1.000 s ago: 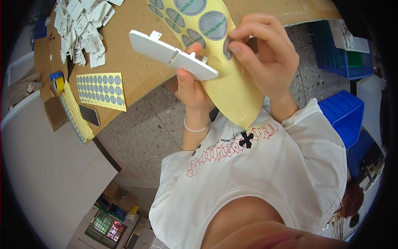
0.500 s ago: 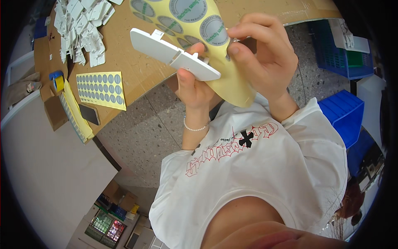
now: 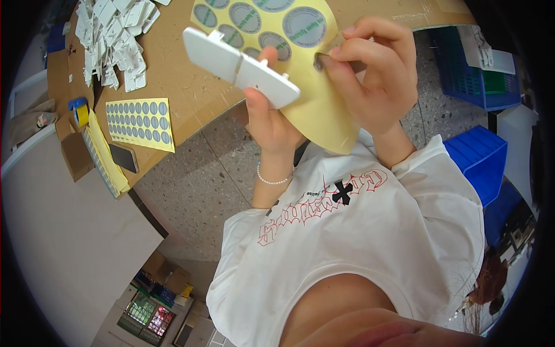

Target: Applying small circular stickers from a sheet onto white electronic devices.

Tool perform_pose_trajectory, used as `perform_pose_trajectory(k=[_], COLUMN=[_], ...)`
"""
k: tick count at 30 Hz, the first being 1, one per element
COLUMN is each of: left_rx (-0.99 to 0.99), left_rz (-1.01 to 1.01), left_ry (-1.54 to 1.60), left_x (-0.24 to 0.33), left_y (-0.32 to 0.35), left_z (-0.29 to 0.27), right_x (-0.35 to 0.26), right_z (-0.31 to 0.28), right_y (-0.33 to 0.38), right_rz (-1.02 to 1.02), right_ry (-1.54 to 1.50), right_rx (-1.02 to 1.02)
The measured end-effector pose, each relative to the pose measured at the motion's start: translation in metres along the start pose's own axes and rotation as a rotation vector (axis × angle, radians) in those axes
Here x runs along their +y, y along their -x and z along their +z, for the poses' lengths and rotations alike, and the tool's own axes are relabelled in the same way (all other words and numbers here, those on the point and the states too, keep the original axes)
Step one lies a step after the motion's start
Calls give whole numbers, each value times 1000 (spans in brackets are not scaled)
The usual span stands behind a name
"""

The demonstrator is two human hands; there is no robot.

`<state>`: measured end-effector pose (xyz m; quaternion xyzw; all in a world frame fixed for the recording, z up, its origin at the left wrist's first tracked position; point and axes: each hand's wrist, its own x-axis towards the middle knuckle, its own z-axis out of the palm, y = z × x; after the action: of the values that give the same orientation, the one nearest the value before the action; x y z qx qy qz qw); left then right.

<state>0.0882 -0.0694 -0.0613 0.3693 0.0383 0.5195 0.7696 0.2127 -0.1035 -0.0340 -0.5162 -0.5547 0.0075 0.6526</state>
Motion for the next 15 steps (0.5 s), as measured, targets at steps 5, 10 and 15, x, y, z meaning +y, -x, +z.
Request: perform_pose_trajectory(k=[5, 10, 15], left_rx=[252, 278, 269], left_rz=[-143, -133, -183], left_ry=[29, -206, -536], left_x=[18, 53, 61], left_y=[-19, -48, -56], left_z=[6, -12, -14], right_x=[-6, -10, -27], right_z=[-15, -25, 8], right_y=[-12, -35, -97], right_rz=[-143, 360, 679], right_ry=[86, -466, -481], right_rx=[-127, -207, -430])
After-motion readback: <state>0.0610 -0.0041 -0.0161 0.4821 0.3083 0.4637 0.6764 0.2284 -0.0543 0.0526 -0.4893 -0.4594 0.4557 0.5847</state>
